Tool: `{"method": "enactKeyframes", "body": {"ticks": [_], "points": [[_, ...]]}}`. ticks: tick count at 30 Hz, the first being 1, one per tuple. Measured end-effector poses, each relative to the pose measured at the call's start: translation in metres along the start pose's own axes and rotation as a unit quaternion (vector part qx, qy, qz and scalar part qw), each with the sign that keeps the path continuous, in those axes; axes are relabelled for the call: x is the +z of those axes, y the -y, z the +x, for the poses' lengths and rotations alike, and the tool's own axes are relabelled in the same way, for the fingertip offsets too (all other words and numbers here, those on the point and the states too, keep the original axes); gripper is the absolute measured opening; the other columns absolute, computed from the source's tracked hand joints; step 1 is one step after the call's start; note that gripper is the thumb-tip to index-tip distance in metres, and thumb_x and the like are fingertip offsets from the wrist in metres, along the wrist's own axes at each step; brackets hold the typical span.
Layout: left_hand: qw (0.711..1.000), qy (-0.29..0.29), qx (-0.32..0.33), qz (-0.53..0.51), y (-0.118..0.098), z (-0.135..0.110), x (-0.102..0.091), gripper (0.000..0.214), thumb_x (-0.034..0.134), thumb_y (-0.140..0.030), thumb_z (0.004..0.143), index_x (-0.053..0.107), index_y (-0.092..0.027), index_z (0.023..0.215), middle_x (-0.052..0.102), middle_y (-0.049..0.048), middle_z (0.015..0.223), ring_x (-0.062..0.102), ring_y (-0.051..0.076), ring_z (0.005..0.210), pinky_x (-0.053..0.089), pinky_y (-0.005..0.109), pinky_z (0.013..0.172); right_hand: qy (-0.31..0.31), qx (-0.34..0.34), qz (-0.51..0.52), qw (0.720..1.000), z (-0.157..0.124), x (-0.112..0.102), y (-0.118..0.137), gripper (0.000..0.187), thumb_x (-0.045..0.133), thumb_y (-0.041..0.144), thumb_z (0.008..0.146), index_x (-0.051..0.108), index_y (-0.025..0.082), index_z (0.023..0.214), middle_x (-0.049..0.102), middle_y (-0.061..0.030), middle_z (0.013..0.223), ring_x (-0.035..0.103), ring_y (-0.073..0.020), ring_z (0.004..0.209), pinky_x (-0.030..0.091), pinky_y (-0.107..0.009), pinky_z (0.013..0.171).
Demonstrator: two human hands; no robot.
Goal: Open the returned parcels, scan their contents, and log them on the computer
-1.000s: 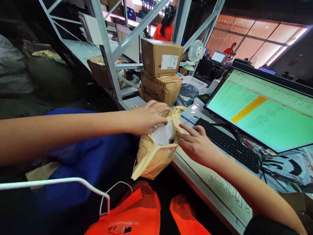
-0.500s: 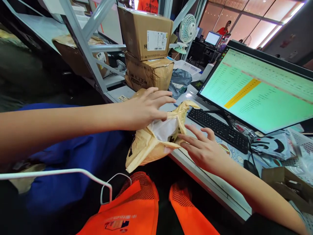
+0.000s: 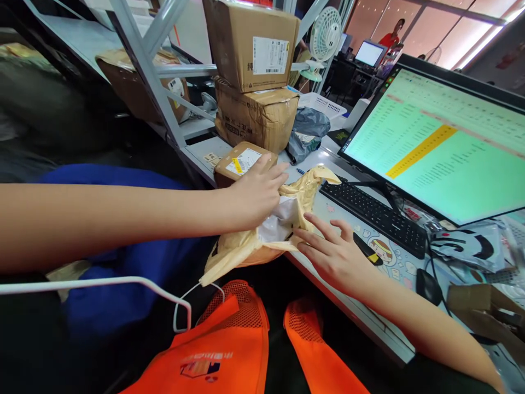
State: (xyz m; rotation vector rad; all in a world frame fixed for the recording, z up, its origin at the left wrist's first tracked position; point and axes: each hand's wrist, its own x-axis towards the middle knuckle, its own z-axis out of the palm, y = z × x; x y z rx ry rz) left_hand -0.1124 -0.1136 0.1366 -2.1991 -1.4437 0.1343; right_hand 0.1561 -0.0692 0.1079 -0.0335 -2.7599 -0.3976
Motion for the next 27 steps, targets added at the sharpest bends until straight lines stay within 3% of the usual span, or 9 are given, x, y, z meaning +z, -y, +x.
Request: {"method": "enactKeyframes", "body": {"ticks": [3, 10, 18, 22, 27], "points": [[1.000, -0.005, -0.009, 0.006, 0.005, -0.003, 0.010, 0.016, 0.068, -0.022, 0.090, 0.083, -0.018, 0.096, 0.068, 0.0134, 0.136, 0.045, 0.036, 0.146, 0.031, 0.060, 0.125, 0.011, 0.014, 0.009, 1.000, -0.005, -0.002, -0.003, 0.023, 0.054, 0.005, 0.100, 0.070, 0.020, 0.107, 0.076, -0.0081, 0.129, 0.045, -0.0292, 0.152, 0.024, -0.046, 0.113], [0.998, -0.061, -0.020, 0.002, 0.009, -0.008, 0.012, 0.022, 0.059, -0.015, 0.093, 0.081, -0.020, 0.095, 0.069, 0.0100, 0.129, 0.046, 0.034, 0.145, 0.028, 0.060, 0.127, 0.044, 0.026, 0.017, 0.999, -0.011, -0.014, -0.007, 0.019, 0.053, 0.007, 0.099, 0.067, 0.019, 0.102, 0.078, -0.0073, 0.109, 0.058, -0.0284, 0.136, 0.024, -0.048, 0.113], [0.996, -0.084, -0.027, -0.022, 0.020, 0.000, 0.023, 0.022, 0.058, -0.010, 0.096, 0.078, -0.019, 0.096, 0.064, 0.0108, 0.140, 0.040, 0.033, 0.152, 0.019, 0.059, 0.131, 0.034, 0.032, 0.010, 0.999, -0.006, -0.007, -0.003, 0.030, 0.054, 0.012, 0.103, 0.066, 0.015, 0.130, 0.078, -0.0102, 0.116, 0.059, -0.0287, 0.135, 0.024, -0.049, 0.113], [0.996, -0.075, -0.040, 0.005, 0.025, 0.001, 0.027, 0.021, 0.058, -0.014, 0.097, 0.078, -0.022, 0.097, 0.062, 0.0087, 0.145, 0.040, 0.031, 0.151, 0.021, 0.057, 0.130, 0.013, 0.029, 0.003, 0.999, 0.001, -0.003, 0.000, 0.032, 0.052, 0.010, 0.102, 0.066, 0.015, 0.130, 0.078, -0.0107, 0.119, 0.057, -0.0286, 0.139, 0.024, -0.049, 0.114], [0.998, -0.048, -0.039, 0.016, 0.027, -0.003, 0.026, 0.028, 0.053, -0.018, 0.099, 0.080, -0.019, 0.103, 0.059, 0.0143, 0.149, 0.039, 0.036, 0.151, 0.027, 0.064, 0.125, 0.008, 0.033, 0.021, 0.999, 0.001, 0.003, -0.001, 0.030, 0.055, 0.013, 0.102, 0.066, 0.015, 0.130, 0.078, -0.0098, 0.120, 0.054, -0.0286, 0.143, 0.023, -0.048, 0.115]]}}
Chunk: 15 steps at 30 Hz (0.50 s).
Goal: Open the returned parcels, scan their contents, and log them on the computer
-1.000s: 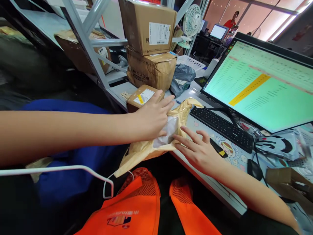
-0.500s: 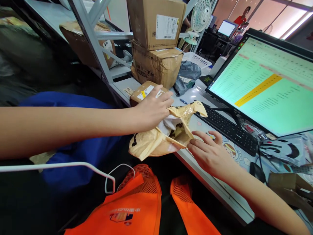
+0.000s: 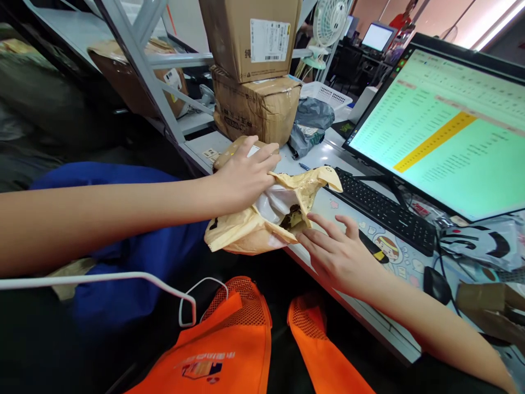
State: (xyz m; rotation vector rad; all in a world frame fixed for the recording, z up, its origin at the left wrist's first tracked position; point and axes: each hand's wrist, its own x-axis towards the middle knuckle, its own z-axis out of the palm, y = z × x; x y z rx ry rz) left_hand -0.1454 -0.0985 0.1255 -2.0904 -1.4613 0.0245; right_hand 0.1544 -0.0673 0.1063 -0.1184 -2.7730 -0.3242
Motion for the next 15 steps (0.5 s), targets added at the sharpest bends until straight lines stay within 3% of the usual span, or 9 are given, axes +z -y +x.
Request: {"method": "enactKeyframes", "body": {"ticks": [5, 8, 12, 15], "points": [[0.998, -0.015, 0.037, -0.052, 0.005, 0.001, -0.005, 0.022, 0.063, -0.027, 0.091, 0.082, -0.020, 0.097, 0.064, 0.0125, 0.143, 0.041, 0.037, 0.149, 0.029, 0.060, 0.122, -0.045, 0.024, -0.005, 0.999, 0.019, 0.001, 0.006, 0.012, 0.059, 0.024, 0.104, 0.070, 0.019, 0.103, 0.078, -0.0075, 0.103, 0.056, -0.0308, 0.140, 0.022, -0.048, 0.114], [0.994, -0.024, 0.047, -0.095, 0.005, 0.012, -0.006, 0.025, 0.061, -0.031, 0.093, 0.082, -0.017, 0.088, 0.068, 0.0126, 0.137, 0.044, 0.035, 0.146, 0.030, 0.059, 0.121, -0.047, 0.040, -0.027, 0.998, 0.044, 0.003, 0.021, 0.020, 0.059, 0.034, 0.106, 0.069, 0.019, 0.096, 0.075, -0.0094, 0.100, 0.056, -0.0333, 0.135, 0.022, -0.049, 0.112], [0.989, -0.049, 0.003, -0.139, 0.004, 0.025, -0.003, 0.024, 0.062, -0.028, 0.092, 0.082, -0.016, 0.094, 0.070, 0.0150, 0.131, 0.050, 0.037, 0.141, 0.033, 0.061, 0.117, -0.013, 0.087, -0.067, 0.994, 0.068, 0.013, 0.034, 0.018, 0.054, 0.018, 0.103, 0.067, 0.018, 0.091, 0.070, -0.0088, 0.088, 0.060, -0.0277, 0.100, 0.025, -0.049, 0.106], [0.981, -0.075, -0.003, -0.177, 0.010, 0.020, -0.004, 0.028, 0.067, -0.032, 0.092, 0.080, -0.014, 0.110, 0.060, 0.0199, 0.147, 0.043, 0.040, 0.147, 0.036, 0.061, 0.117, -0.010, 0.103, -0.081, 0.991, 0.069, 0.022, 0.029, 0.020, 0.052, 0.009, 0.099, 0.065, 0.019, 0.087, 0.066, -0.0059, 0.082, 0.054, -0.0241, 0.086, 0.025, -0.048, 0.103]]}}
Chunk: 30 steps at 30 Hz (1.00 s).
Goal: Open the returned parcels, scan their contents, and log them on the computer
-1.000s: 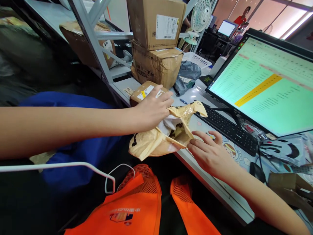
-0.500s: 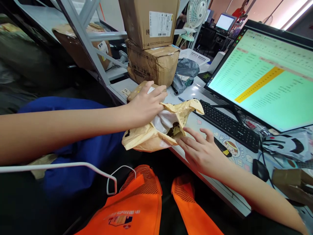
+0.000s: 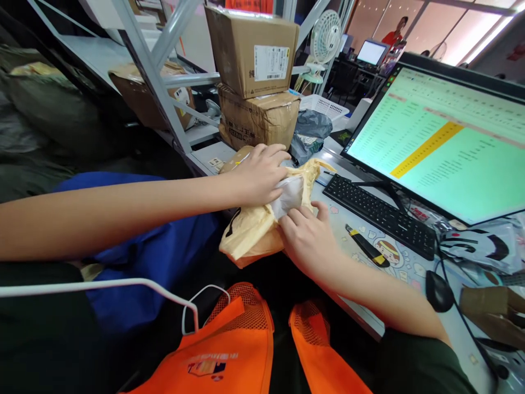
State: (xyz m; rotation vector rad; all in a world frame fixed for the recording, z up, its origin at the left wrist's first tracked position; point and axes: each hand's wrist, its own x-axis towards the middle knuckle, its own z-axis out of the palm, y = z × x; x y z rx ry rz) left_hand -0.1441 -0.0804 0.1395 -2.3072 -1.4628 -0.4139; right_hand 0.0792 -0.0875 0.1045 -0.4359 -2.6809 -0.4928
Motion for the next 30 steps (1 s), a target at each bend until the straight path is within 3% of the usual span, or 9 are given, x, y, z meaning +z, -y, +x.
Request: {"method": "enactKeyframes", "body": {"ticks": [3, 7, 10, 13, 19, 23, 30], "points": [[0.997, 0.008, 0.062, -0.050, 0.006, -0.013, -0.014, 0.031, 0.069, -0.035, 0.094, 0.077, -0.015, 0.116, 0.050, 0.0187, 0.160, 0.035, 0.038, 0.155, 0.033, 0.058, 0.124, -0.010, -0.010, 0.019, 1.000, -0.002, 0.006, -0.008, 0.018, 0.053, 0.009, 0.098, 0.065, 0.019, 0.089, 0.067, -0.0045, 0.084, 0.053, -0.0234, 0.088, 0.024, -0.046, 0.102], [0.987, 0.035, 0.129, -0.086, 0.003, -0.027, -0.033, 0.029, 0.070, -0.042, 0.097, 0.078, -0.018, 0.109, 0.051, 0.0160, 0.160, 0.034, 0.037, 0.157, 0.028, 0.056, 0.129, -0.019, -0.002, 0.029, 0.999, -0.002, 0.006, -0.011, 0.018, 0.053, 0.010, 0.098, 0.065, 0.020, 0.088, 0.067, -0.0038, 0.083, 0.051, -0.0223, 0.088, 0.023, -0.045, 0.099], [0.982, 0.060, 0.159, -0.085, -0.006, -0.033, -0.037, 0.034, 0.074, -0.047, 0.094, 0.080, -0.018, 0.110, 0.054, 0.0158, 0.158, 0.035, 0.039, 0.156, 0.026, 0.057, 0.129, -0.044, 0.003, 0.036, 0.998, -0.001, 0.006, -0.008, 0.019, 0.053, 0.016, 0.101, 0.065, 0.020, 0.088, 0.066, -0.0032, 0.081, 0.051, -0.0220, 0.090, 0.022, -0.046, 0.101], [0.976, 0.078, 0.186, -0.079, -0.016, -0.038, -0.032, 0.023, 0.074, -0.041, 0.095, 0.081, -0.020, 0.103, 0.064, 0.0123, 0.146, 0.044, 0.036, 0.150, 0.029, 0.054, 0.128, -0.058, -0.004, 0.040, 0.998, -0.001, 0.006, -0.002, 0.023, 0.050, 0.016, 0.104, 0.064, 0.020, 0.087, 0.067, -0.0034, 0.084, 0.052, -0.0216, 0.092, 0.021, -0.046, 0.102], [0.978, -0.011, 0.203, -0.040, -0.021, -0.043, -0.028, 0.018, 0.066, -0.031, 0.101, 0.077, -0.021, 0.090, 0.074, 0.0072, 0.122, 0.056, 0.028, 0.137, 0.030, 0.050, 0.127, -0.013, -0.007, 0.055, 0.998, 0.006, 0.007, 0.005, 0.027, 0.046, 0.024, 0.110, 0.066, 0.018, 0.093, 0.069, -0.0058, 0.088, 0.054, -0.0239, 0.098, 0.020, -0.047, 0.105], [0.973, -0.049, 0.226, -0.018, -0.024, -0.050, -0.031, 0.022, 0.065, -0.034, 0.101, 0.073, -0.024, 0.083, 0.074, 0.0036, 0.119, 0.060, 0.025, 0.130, 0.032, 0.046, 0.126, 0.030, -0.071, 0.102, 0.992, 0.007, 0.006, -0.001, 0.023, 0.051, 0.019, 0.107, 0.066, 0.019, 0.090, 0.068, -0.0045, 0.084, 0.052, -0.0235, 0.100, 0.020, -0.046, 0.099], [0.965, -0.046, 0.256, -0.042, -0.028, -0.075, -0.036, 0.022, 0.065, -0.029, 0.105, 0.070, -0.021, 0.084, 0.076, 0.0028, 0.117, 0.062, 0.020, 0.124, 0.028, 0.039, 0.126, -0.015, -0.129, 0.096, 0.987, -0.017, -0.006, -0.011, 0.021, 0.053, 0.012, 0.098, 0.060, 0.020, 0.081, 0.064, -0.0014, 0.076, 0.049, -0.0203, 0.091, 0.020, -0.046, 0.097]]}}
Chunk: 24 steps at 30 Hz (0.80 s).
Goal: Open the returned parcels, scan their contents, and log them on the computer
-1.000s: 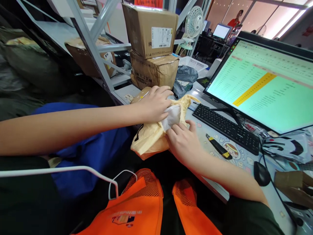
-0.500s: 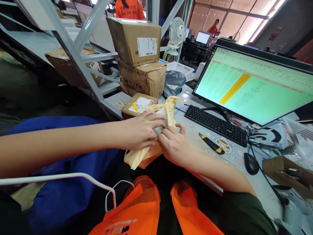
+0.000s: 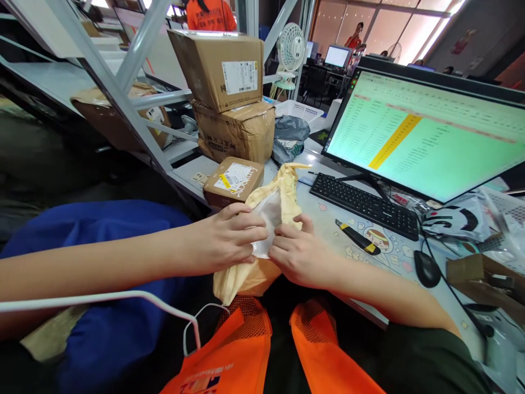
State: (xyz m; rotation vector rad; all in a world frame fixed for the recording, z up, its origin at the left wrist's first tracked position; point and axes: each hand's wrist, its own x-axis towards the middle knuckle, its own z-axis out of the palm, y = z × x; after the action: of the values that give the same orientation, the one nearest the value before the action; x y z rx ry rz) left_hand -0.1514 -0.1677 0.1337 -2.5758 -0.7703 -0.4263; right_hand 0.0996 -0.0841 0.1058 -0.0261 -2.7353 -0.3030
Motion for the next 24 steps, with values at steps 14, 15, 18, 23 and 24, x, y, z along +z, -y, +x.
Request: {"method": "enactKeyframes", "body": {"ticks": [14, 15, 18, 23, 24], "points": [[0.997, -0.060, -0.035, 0.021, 0.017, -0.056, 0.005, 0.014, 0.062, -0.017, 0.098, 0.071, -0.028, 0.096, 0.076, -0.0006, 0.097, 0.066, 0.020, 0.101, 0.046, 0.040, 0.114, -0.029, 0.074, -0.037, 0.996, -0.088, -0.028, -0.010, 0.026, 0.049, 0.009, 0.102, 0.059, 0.021, 0.081, 0.073, 0.0000, 0.087, 0.066, -0.0176, 0.109, 0.023, -0.043, 0.104], [0.996, -0.076, -0.034, 0.038, 0.017, -0.057, 0.003, 0.013, 0.063, -0.016, 0.098, 0.070, -0.027, 0.095, 0.075, -0.0011, 0.096, 0.066, 0.020, 0.101, 0.045, 0.039, 0.115, -0.030, 0.079, -0.036, 0.996, -0.094, -0.028, -0.011, 0.026, 0.048, 0.009, 0.102, 0.059, 0.021, 0.082, 0.074, -0.0003, 0.088, 0.067, -0.0178, 0.110, 0.023, -0.043, 0.104], [0.993, -0.091, -0.058, 0.053, 0.013, -0.060, 0.002, 0.009, 0.067, -0.018, 0.098, 0.067, -0.025, 0.092, 0.074, -0.0026, 0.093, 0.065, 0.019, 0.100, 0.040, 0.038, 0.120, -0.031, 0.093, -0.021, 0.995, -0.111, -0.025, -0.014, 0.025, 0.047, 0.008, 0.102, 0.060, 0.021, 0.084, 0.074, 0.0003, 0.085, 0.069, -0.0181, 0.111, 0.024, -0.042, 0.103], [0.985, -0.118, -0.090, 0.087, 0.015, -0.055, 0.021, 0.007, 0.071, -0.023, 0.099, 0.070, -0.026, 0.094, 0.077, -0.0029, 0.101, 0.069, 0.017, 0.107, 0.039, 0.037, 0.123, -0.034, 0.120, -0.020, 0.992, -0.107, -0.020, -0.017, 0.025, 0.049, 0.008, 0.101, 0.060, 0.020, 0.083, 0.074, 0.0009, 0.082, 0.070, -0.0192, 0.108, 0.021, -0.044, 0.105], [0.983, -0.121, -0.098, 0.098, 0.016, -0.052, 0.026, 0.005, 0.071, -0.024, 0.099, 0.071, -0.027, 0.095, 0.078, -0.0018, 0.106, 0.070, 0.019, 0.111, 0.041, 0.038, 0.121, -0.022, 0.123, -0.013, 0.992, -0.098, -0.024, -0.016, 0.023, 0.051, 0.013, 0.103, 0.061, 0.020, 0.083, 0.074, 0.0001, 0.082, 0.070, -0.0204, 0.108, 0.021, -0.044, 0.106]]}}
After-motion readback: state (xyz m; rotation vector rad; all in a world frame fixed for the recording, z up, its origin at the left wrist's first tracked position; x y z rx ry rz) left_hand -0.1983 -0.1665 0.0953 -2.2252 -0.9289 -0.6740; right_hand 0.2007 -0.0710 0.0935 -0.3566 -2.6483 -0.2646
